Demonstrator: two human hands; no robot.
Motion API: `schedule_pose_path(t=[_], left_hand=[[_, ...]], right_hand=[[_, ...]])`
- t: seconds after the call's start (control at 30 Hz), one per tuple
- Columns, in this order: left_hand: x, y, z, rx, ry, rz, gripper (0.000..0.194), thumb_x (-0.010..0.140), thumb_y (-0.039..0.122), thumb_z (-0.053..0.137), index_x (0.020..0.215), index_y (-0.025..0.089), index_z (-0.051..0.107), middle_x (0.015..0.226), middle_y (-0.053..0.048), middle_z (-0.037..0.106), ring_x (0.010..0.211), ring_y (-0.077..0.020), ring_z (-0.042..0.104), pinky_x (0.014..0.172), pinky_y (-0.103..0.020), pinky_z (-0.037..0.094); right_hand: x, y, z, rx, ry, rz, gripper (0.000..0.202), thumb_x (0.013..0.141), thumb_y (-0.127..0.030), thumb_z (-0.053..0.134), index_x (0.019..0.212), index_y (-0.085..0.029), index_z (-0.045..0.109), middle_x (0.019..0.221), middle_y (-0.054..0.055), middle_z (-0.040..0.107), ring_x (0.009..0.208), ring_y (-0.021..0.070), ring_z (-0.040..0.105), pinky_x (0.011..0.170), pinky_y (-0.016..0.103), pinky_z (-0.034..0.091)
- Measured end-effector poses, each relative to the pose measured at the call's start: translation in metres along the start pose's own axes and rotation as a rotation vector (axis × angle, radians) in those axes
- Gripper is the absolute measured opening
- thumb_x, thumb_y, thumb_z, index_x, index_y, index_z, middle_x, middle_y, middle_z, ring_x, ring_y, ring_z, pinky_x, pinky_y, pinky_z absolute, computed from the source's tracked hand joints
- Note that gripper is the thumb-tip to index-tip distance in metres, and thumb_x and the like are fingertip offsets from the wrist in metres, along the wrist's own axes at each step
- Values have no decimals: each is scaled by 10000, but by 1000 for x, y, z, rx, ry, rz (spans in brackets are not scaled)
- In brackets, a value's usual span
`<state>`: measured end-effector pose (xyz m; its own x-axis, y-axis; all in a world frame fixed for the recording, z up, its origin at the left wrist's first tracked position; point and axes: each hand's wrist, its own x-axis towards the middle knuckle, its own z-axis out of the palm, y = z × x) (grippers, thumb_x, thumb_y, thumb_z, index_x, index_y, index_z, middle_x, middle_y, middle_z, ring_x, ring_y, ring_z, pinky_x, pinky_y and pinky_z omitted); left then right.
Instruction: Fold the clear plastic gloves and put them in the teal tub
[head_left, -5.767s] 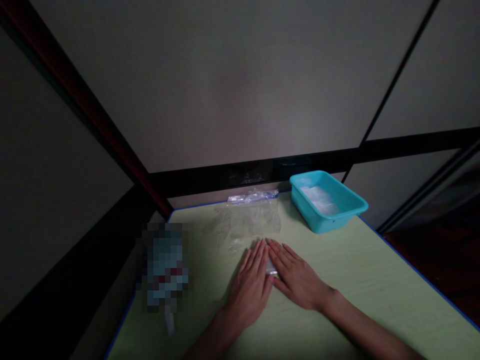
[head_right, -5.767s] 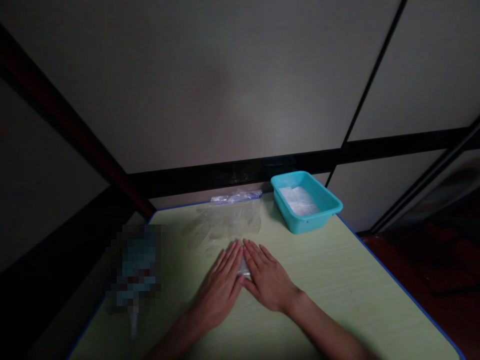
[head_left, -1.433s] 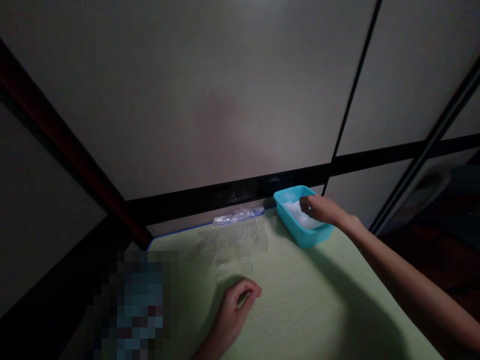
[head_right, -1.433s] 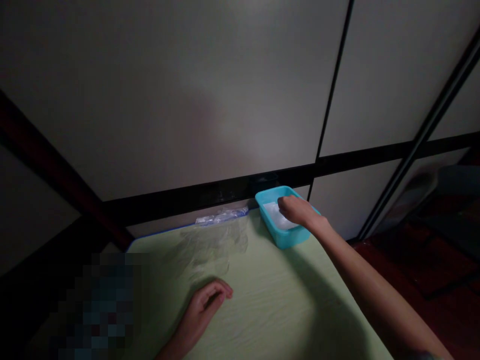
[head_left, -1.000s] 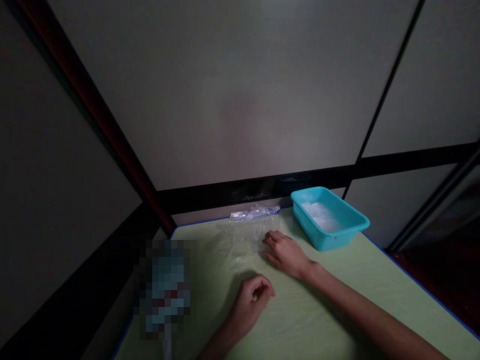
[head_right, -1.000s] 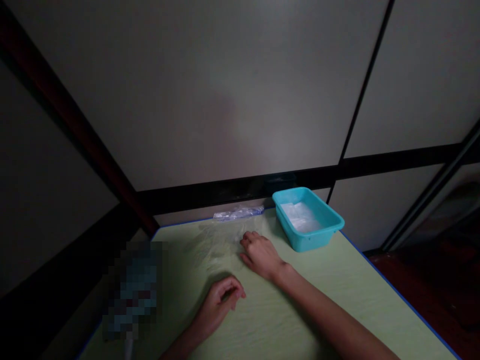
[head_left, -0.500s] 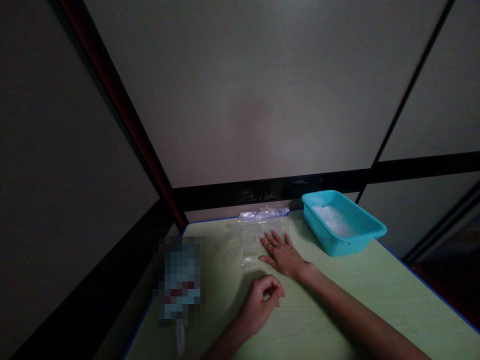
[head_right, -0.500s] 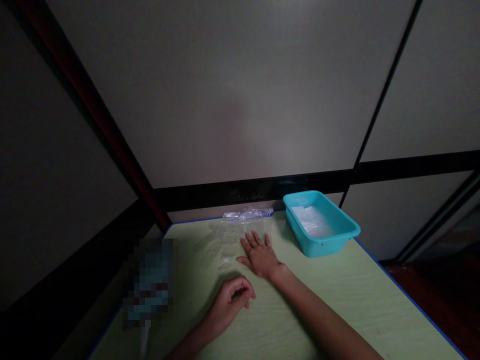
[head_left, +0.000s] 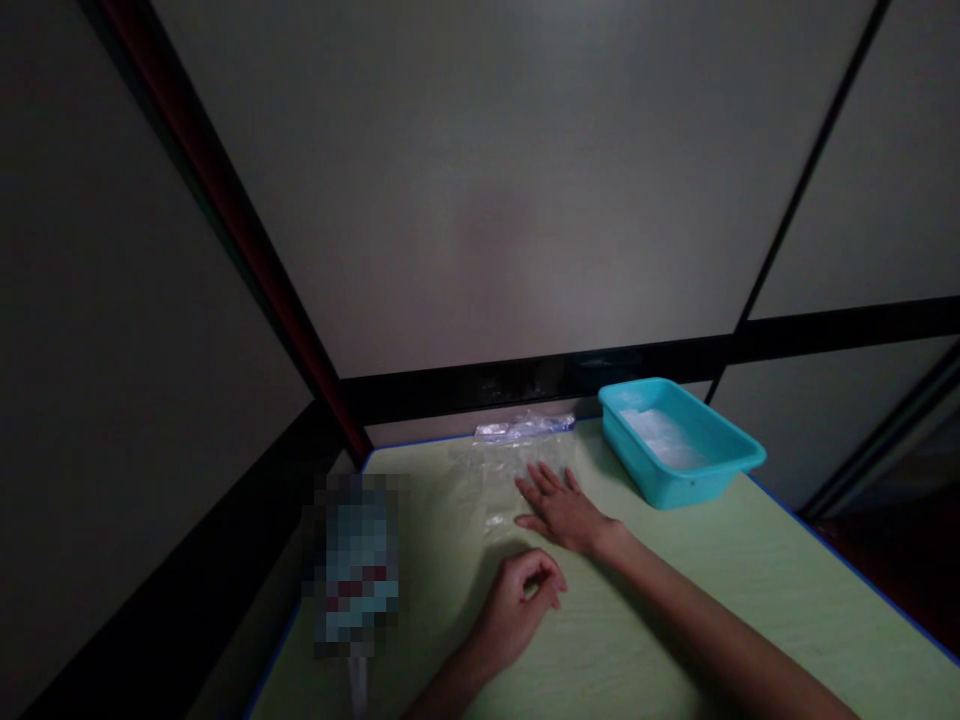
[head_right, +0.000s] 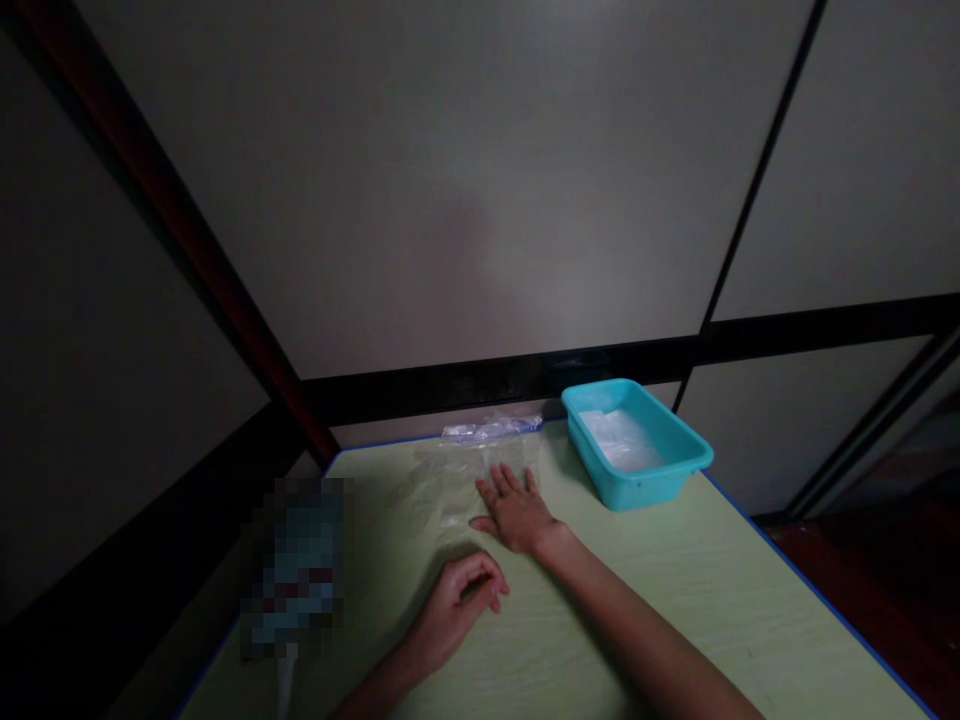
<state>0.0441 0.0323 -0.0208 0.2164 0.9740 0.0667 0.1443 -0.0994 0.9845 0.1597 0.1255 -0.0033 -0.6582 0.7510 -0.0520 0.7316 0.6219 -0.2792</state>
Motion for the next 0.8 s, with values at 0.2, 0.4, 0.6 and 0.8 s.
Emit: schedule_pose_path(t=[0.2,0.4,0.6,0.8], left_hand=[[0,-1,-1,0,-3,1,105,691,156,487,604,165,544,571,12,530,560,-125,515,559,-223,380],[1,1,-1,-12,8,1,106,697,176,486,607,166,542,575,13,533,559,-122,517,554,-216,384],[0,3,-1,-32,9,-4,104,694,198,507,603,169,548,578,14,540,556,-124,523,554,-216,391],[1,3,-1,-35,5,-5,104,689,185,508,594,167,547,567,18,532,549,-121,521,545,-212,383]], right_hand=[[-1,0,-6,16,25,1,670,861,-530,283,1365,-97,193,1411,135,171,1293,303,95,1001,545,85],[-9,-4,-19,31,105,-7,650,874,-486,288,1372,-89,156,1424,111,119,1300,269,83,1022,503,110],[-14,2,-26,111,247,-19,635,864,-426,363,1374,-104,162,1425,105,126,1297,242,131,1029,445,179],[-8,3,-35,219,359,-61,520,812,-137,371,1321,-53,301,1330,139,371,1201,194,372,989,311,294]])
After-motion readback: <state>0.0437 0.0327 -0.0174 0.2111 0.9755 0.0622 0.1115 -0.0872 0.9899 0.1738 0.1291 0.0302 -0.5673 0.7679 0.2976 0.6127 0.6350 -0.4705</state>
